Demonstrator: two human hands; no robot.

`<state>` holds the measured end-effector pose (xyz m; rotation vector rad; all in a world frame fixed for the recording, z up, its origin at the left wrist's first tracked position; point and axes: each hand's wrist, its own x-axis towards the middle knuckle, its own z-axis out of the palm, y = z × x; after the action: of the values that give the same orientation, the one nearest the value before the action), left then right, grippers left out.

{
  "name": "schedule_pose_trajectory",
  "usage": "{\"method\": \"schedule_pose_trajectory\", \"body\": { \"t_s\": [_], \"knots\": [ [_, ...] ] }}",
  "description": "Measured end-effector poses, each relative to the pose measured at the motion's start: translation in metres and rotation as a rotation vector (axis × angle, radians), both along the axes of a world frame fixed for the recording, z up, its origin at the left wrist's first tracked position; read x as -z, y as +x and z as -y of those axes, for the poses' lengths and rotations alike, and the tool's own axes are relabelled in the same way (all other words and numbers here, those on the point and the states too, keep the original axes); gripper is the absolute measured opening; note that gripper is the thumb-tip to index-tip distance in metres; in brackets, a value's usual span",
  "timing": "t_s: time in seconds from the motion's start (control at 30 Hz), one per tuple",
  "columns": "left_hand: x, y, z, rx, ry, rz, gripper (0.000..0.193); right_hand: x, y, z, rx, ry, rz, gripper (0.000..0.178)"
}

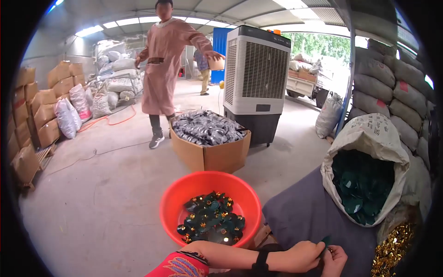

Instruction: Manual assembly of small gold-colored components onto green plastic circular bases.

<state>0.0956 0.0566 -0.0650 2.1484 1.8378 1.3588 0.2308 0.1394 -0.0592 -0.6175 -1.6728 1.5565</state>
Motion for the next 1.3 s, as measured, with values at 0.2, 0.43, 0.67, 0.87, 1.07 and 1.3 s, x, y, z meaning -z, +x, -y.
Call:
{"method": "schedule_pose_trajectory", "body": {
  "t_s": [0.2, 0.43, 0.67, 0.87, 1.07, 1.3],
  "knots": [
    [0.001, -0.025, -0.003, -0.021, -0.076, 0.27, 0.027, -0.015, -0.019, -0.004, -0.089, 0.26, 0.058, 0.021],
    [0.011, -0.016, -0.02, 0.224, 0.039, 0.376, 0.024, -0.031, 0.019, 0.0, -0.069, 0.956, 0.421, 0.029],
    [-0.002, -0.017, 0.006, 0.181, -0.064, 0.448, 0.015, -0.037, 0.014, 0.008, -0.114, 1.0, 0.384, 0.023],
    [-0.014, -0.004, 0.025, 0.113, 0.077, 0.296, 0.019, -0.034, 0.014, 0.016, -0.06, 1.059, 0.249, 0.019],
    [-0.031, -0.002, 0.027, 0.04, -0.017, 0.125, 0.02, 0.001, 0.008, 0.006, 0.084, 0.72, 0.064, 0.011],
    [-0.045, -0.117, 0.064, -0.257, -0.33, 0.422, 0.014, -0.028, 0.012, -0.006, -0.211, 0.6, 0.35, 0.045]
  ]
}}
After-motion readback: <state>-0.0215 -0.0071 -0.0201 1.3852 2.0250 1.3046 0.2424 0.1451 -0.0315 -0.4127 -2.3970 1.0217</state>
